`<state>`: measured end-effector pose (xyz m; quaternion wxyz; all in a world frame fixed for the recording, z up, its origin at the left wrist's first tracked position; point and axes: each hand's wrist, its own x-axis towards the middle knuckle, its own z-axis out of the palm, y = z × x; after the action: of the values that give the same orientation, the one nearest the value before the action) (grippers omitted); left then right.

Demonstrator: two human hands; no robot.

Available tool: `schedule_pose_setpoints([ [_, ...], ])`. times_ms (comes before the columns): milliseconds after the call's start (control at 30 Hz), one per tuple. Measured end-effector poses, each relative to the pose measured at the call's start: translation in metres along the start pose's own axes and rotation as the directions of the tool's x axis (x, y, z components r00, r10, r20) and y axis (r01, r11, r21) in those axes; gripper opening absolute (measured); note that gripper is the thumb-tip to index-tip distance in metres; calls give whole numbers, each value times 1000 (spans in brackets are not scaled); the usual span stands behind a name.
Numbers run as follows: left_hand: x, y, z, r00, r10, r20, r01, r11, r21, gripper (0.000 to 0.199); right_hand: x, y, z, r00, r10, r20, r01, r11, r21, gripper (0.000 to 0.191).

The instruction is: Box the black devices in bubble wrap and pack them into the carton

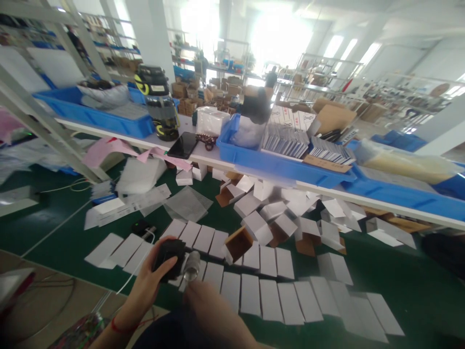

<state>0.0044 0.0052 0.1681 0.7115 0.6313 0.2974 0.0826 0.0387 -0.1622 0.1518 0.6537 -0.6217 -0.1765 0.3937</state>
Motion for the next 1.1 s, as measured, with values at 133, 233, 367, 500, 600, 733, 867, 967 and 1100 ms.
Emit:
schedule_pose_setpoints([
  [133, 12, -3, -5, 980, 195, -25, -178, 934, 310, 50, -15, -44, -11, 996, -90, -17, 73, 888, -455, 19],
  [233, 14, -7, -6, 981, 172, 83, -191, 913, 361, 48, -5, -71, -35, 965, -240, -109, 146, 830, -538, 23],
  [367, 6, -13, -6, 984, 40, 175, -97, 939, 330, 44, 10, -68, -46, 957, -284, -64, 195, 788, -584, 28],
  [500, -1, -14, -4, 966, -113, 232, 52, 966, 253, 45, 7, -42, -40, 954, -293, -63, 203, 786, -585, 22],
  [600, 0, -12, -5, 951, -195, 242, 151, 971, 186, 45, 7, -24, -44, 956, -288, -56, 169, 697, -697, 38],
  [733, 3, -7, -4, 912, -302, 279, 290, 953, 83, 52, 19, 3, -48, 992, -102, -74, -12, 503, -864, 26],
  [867, 6, 1, 1, 923, -281, 262, 319, 941, -115, 60, 21, 31, -28, 1000, -26, -14, 3, 541, -841, 18],
  [967, 15, 3, 3, 977, -191, 91, 200, 974, -109, 59, 11, 27, -11, 970, -76, 229, 227, 610, -759, 23],
  [1100, 28, -3, 1, 996, 87, -13, -82, 970, 228, 57, 1, -18, -16, 980, -108, 165, 197, 607, -770, 27],
])
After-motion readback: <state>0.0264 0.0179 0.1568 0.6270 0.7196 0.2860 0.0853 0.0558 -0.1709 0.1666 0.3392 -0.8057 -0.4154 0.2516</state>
